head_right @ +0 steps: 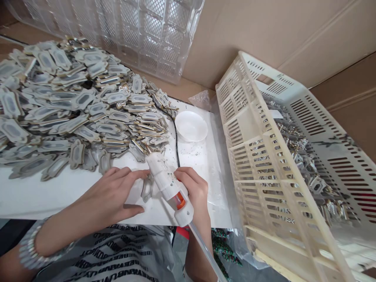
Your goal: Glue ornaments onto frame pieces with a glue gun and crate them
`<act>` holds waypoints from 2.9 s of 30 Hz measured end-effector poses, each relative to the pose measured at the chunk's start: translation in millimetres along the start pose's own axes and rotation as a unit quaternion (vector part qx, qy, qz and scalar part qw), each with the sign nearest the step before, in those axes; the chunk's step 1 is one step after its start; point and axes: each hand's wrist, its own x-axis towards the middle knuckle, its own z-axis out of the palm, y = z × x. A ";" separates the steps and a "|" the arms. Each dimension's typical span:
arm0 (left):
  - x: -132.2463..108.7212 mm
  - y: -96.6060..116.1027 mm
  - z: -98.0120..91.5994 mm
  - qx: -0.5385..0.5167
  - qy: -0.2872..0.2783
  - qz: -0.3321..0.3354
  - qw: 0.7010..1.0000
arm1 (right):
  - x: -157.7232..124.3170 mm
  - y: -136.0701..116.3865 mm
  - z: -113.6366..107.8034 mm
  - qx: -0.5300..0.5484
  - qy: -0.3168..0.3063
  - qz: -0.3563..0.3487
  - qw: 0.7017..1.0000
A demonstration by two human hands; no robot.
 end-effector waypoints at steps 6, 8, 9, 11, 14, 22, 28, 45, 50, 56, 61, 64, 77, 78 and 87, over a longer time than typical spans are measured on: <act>9.1 1.9 1.7 -0.016 0.002 -0.009 1.000 | -0.5 1.0 -0.2 0.005 -0.003 -0.002 1.000; 8.5 -2.0 1.1 -0.010 0.021 -0.012 1.000 | -0.9 0.8 -0.4 0.007 -0.004 -0.006 1.000; 8.2 -5.1 0.0 -0.005 0.040 -0.015 0.999 | -1.1 0.5 -0.5 0.009 -0.006 -0.008 1.000; 8.0 -12.9 -4.5 0.007 0.091 -0.027 0.995 | -1.1 -0.6 -0.6 0.013 -0.011 -0.009 1.000; 9.2 -24.6 -15.2 0.021 0.153 -0.053 0.987 | 0.3 -3.5 -0.8 0.020 -0.022 -0.010 1.000; 15.3 -24.6 -34.6 0.035 0.203 -0.056 0.977 | 5.4 -7.9 -0.8 0.014 -0.049 -0.020 0.998; 17.2 -19.5 -37.6 0.035 0.219 -0.051 0.974 | 5.6 -8.6 -0.6 0.014 -0.057 -0.028 0.998; 14.3 -16.3 -42.4 0.021 0.188 -0.073 0.979 | 6.3 -10.9 -0.4 0.011 -0.063 -0.013 0.998; 14.9 -16.5 -41.2 0.042 0.183 -0.067 0.980 | 5.8 -9.9 -0.7 0.014 -0.060 -0.016 0.998; 14.4 -14.8 -43.7 0.063 0.175 -0.045 0.982 | 6.0 -8.5 -0.6 0.013 -0.051 -0.025 0.998; 13.3 -18.5 -44.8 0.061 0.175 -0.048 0.981 | 6.1 -8.8 -1.3 0.011 -0.041 -0.011 0.999; 12.0 -25.0 -44.5 0.077 0.193 -0.044 0.977 | 6.3 -9.6 -2.3 0.024 -0.044 -0.012 0.999; 12.1 -27.1 -52.1 0.154 0.255 -0.011 0.954 | 6.6 -13.6 -2.0 0.060 -0.111 0.006 0.992; 12.0 -26.8 -51.7 0.157 0.256 -0.009 0.954 | 6.6 -13.9 -2.0 0.061 -0.113 0.006 0.992; 12.4 -24.9 -55.4 0.188 0.269 0.022 0.944 | 5.5 -12.9 -1.7 0.054 -0.114 -0.002 0.992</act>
